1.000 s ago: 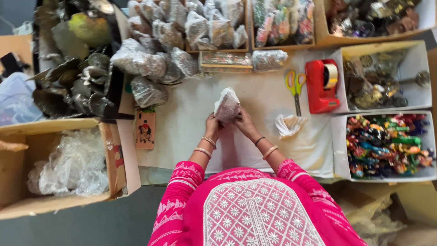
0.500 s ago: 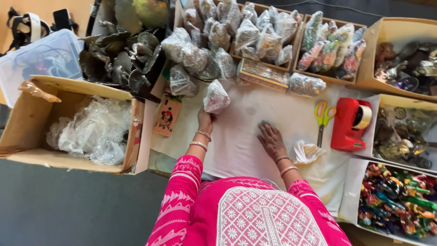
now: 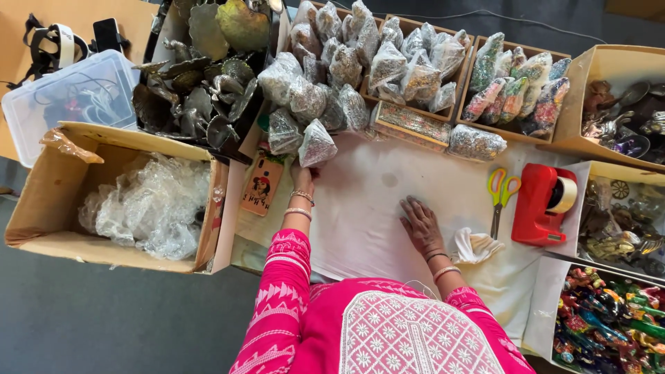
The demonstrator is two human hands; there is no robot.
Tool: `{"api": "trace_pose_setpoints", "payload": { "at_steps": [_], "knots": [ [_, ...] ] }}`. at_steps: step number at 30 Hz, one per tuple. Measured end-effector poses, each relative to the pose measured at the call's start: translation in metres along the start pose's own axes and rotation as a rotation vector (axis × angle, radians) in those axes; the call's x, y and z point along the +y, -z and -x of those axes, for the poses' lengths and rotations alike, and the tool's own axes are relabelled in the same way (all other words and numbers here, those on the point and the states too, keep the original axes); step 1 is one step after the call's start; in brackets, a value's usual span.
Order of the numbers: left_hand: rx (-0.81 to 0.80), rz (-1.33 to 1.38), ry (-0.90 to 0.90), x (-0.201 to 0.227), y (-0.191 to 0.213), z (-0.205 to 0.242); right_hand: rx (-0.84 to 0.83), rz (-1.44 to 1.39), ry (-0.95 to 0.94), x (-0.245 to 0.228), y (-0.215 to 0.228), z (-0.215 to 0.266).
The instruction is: The person wraps small decorative items, including a dark figurine and a colorful multi-colored object, in bubble wrap. They retrieve bubble wrap from a cardboard box, place the items on the wrap, fold the material around them, and secure the packages with tape using a red tape dispenser.
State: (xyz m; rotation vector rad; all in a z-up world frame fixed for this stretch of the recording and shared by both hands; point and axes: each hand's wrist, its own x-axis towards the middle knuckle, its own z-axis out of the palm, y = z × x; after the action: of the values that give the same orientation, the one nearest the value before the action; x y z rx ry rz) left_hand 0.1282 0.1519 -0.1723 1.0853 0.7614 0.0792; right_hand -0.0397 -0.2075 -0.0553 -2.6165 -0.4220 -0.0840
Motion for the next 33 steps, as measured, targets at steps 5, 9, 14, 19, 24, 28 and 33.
{"api": "trace_pose_setpoints", "payload": {
  "at_steps": [5, 9, 14, 19, 24, 28, 33],
  "knots": [
    [0.033, -0.027, -0.086, 0.004, -0.013, 0.008, -0.016, 0.007, -0.02, 0.002, -0.004, 0.001],
    [0.142, -0.003, -0.192, 0.006, -0.02, 0.013, -0.017, 0.024, -0.031, 0.004, -0.007, 0.002],
    [0.265, -0.565, -0.69, -0.011, 0.007, -0.014, 0.002, 0.027, -0.025, 0.003, -0.004, 0.002],
    [0.254, -0.383, -0.382, 0.045, -0.02, 0.036, 0.021, 0.027, -0.022, 0.005, -0.008, 0.003],
    [0.252, -0.614, -0.724, 0.002, 0.012, -0.01, 0.011, 0.029, -0.022, 0.003, -0.006, 0.003],
    [0.19, -0.497, -0.67, -0.007, 0.023, -0.016, 0.012, 0.031, -0.022, 0.004, -0.007, 0.002],
    [0.139, -0.139, -0.391, 0.008, 0.022, 0.032, 0.007, 0.027, -0.026, 0.004, -0.007, 0.003]
  ]
}}
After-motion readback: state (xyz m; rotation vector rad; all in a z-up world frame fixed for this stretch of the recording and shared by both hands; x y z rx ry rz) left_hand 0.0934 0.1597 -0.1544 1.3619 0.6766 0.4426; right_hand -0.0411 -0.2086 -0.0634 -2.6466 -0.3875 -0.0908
